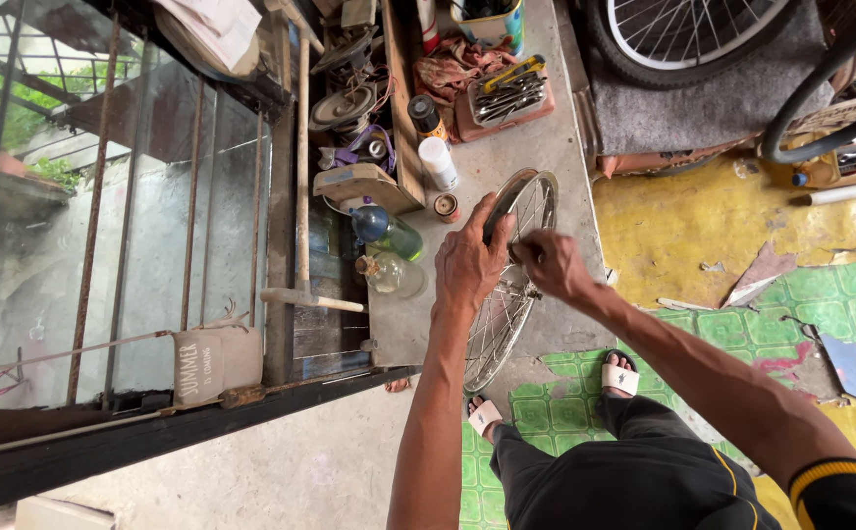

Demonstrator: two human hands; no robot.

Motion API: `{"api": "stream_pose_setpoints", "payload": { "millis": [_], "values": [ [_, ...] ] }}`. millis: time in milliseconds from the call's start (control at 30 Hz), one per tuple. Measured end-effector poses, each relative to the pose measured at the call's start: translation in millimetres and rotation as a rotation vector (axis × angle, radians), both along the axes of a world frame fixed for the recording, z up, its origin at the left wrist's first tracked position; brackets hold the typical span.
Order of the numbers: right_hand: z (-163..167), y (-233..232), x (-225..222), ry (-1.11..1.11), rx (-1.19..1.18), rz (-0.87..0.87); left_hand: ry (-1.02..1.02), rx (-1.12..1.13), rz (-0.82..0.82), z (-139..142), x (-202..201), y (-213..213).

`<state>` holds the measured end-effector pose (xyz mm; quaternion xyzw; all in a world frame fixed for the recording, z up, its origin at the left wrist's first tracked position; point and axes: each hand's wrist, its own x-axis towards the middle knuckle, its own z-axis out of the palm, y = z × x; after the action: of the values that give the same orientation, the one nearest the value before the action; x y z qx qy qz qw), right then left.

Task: The person works on a bicycle wheel laid on a workbench, holding the rim with one hand while manipulating the hub and spokes with the other, at one point using a small hand tool on the wheel. They rotate and reposition the wheel on the bench as they continue working around it.

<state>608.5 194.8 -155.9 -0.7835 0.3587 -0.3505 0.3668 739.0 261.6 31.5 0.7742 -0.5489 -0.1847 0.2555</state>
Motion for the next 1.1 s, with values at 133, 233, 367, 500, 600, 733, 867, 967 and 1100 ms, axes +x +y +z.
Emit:
{"api": "stream_pose_setpoints", "payload": {
  "millis": [133,233,367,500,600,733,867,967,1100],
  "values": [
    [4,-7,2,-0.061,0.037,0.025,0.035,0.021,0.000,3,3,2],
    [12,-34,10,-0.112,-0.027,-0.055,0.030,0.135,0.028,4,2,1],
    [13,-14,10,-0.112,0.001,-0.020,-0.009,0.037,0.005,2,4,0],
    [11,9,4,-0.046,0.059,-0.015,-0.002,0.019,0.013,-1,10,1],
    [14,-15,10,-0.067,0.067,-0.063,0.014,0.002,-0.015,-4,11,0],
    [16,-32,17,-0.061,0.052,-0.053,0.012,0.063,0.018,-2,9,-4],
    [8,-2,2,-0.098,-0.026,0.044,0.023,0.027,0.002,3,10,-4],
    [5,-11,-1,-0.030,-0.008,0.114,0.025,0.077,0.021,4,10,-3],
    [2,-38,7,-0.185,0.094,0.047,0.024,0.050,0.003,1,10,-6]
  ]
}}
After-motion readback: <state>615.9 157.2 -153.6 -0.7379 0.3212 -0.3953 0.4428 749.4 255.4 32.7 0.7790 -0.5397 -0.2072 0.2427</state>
